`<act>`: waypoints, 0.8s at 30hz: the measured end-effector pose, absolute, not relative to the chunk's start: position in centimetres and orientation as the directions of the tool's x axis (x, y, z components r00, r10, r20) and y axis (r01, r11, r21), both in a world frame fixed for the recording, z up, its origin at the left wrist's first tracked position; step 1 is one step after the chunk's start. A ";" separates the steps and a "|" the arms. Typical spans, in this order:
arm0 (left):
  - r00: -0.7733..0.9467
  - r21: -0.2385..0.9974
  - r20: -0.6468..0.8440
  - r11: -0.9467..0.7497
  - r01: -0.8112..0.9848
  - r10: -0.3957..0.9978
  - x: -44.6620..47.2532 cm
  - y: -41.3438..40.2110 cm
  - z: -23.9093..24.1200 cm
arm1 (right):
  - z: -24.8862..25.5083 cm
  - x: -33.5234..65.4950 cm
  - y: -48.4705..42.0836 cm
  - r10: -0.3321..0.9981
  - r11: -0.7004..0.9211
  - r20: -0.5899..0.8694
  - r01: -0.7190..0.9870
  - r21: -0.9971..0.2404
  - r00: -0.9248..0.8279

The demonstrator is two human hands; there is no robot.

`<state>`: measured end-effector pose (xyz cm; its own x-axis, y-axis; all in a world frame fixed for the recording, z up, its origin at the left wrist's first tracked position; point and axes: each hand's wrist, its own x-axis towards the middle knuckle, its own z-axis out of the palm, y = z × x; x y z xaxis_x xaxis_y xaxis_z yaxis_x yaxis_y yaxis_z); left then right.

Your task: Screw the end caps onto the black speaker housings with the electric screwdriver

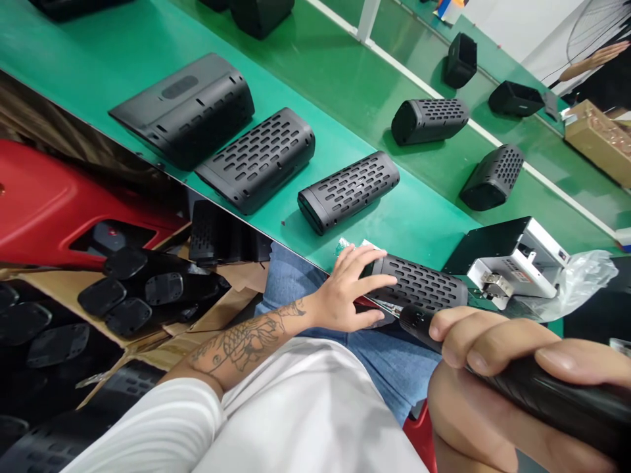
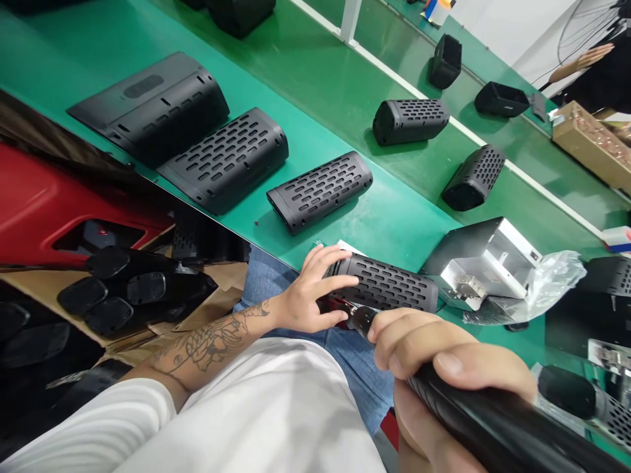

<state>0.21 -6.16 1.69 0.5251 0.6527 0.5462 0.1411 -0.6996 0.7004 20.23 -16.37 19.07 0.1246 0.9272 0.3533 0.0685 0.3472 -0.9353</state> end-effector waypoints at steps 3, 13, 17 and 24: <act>0.556 0.731 0.489 -0.664 0.161 0.673 -0.1 -5.1 0.7 | 18.9 19.2 -14.8 0.871 0.408 0.422 0.108 -0.906 0.250; 0.636 0.800 0.409 -0.592 0.095 0.655 0.3 -2.6 0.0 | 16.9 18.5 -11.0 0.871 0.489 0.487 -0.026 -0.872 0.070; 0.630 0.765 0.438 -0.634 0.114 0.642 0.3 -2.2 -0.1 | 15.9 19.2 -9.5 0.827 0.535 0.542 -0.090 -0.840 -0.147; 0.679 0.765 0.354 -0.617 0.185 0.643 0.3 -2.4 0.2 | 16.1 19.6 -9.3 0.805 0.488 0.519 -0.177 -0.855 -0.288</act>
<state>0.30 -2.39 0.18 0.6792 0.6428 0.3543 0.1847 -0.6168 0.7651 19.56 -9.30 16.13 -0.2875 0.8051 0.5187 -0.1772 0.4875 -0.8549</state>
